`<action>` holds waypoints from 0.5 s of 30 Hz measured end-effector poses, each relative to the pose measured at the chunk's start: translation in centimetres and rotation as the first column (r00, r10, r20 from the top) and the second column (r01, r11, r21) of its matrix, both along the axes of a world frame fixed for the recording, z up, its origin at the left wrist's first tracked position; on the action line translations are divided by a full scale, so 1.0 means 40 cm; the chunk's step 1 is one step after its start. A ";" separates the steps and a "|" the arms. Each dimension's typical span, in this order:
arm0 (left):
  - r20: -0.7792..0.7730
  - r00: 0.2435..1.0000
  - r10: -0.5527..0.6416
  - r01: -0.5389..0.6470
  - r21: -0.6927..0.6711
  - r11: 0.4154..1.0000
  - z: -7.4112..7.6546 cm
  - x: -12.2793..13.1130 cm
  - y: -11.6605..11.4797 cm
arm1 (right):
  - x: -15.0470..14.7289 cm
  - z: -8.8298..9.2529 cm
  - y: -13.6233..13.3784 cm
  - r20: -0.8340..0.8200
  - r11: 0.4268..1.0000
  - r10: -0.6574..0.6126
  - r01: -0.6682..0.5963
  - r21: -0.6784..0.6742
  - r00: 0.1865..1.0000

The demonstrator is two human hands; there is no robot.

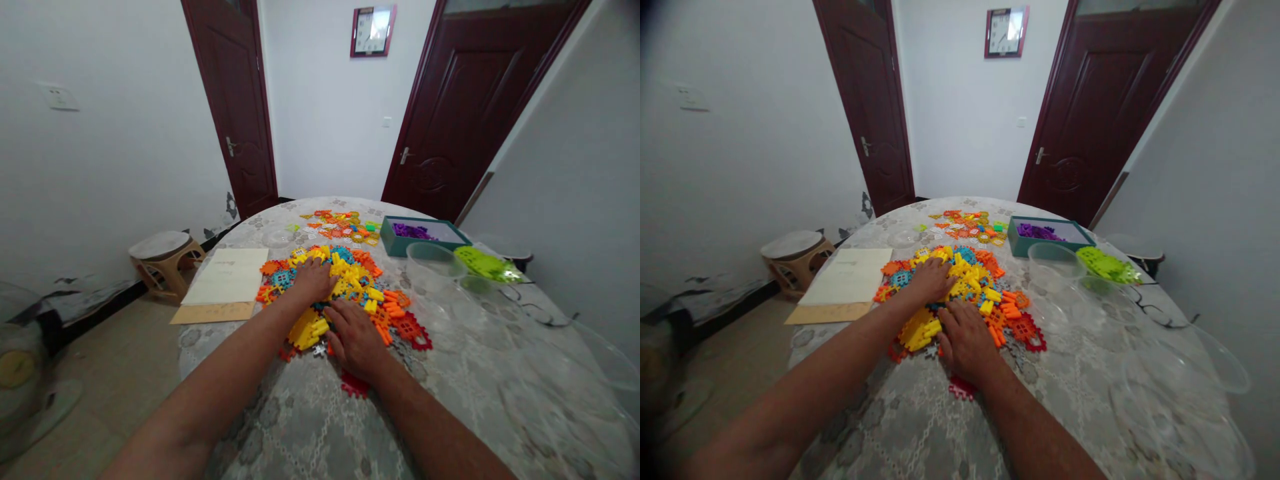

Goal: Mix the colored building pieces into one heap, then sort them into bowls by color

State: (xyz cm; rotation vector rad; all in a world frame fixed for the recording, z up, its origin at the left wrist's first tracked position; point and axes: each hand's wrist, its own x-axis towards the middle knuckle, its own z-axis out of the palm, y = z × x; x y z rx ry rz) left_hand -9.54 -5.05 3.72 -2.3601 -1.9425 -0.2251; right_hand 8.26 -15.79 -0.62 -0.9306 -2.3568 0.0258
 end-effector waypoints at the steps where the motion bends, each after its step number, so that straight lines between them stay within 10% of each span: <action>1: -0.001 1.000 0.004 -0.004 -0.005 1.000 -0.001 0.005 0.006 | 0.000 0.001 0.000 -0.003 1.000 0.003 -0.003 -0.003 1.000; 15: 0.034 0.999 -0.008 0.008 0.008 1.000 0.010 0.057 0.029 | 0.000 -0.001 0.003 0.001 1.000 0.002 -0.002 -0.014 1.000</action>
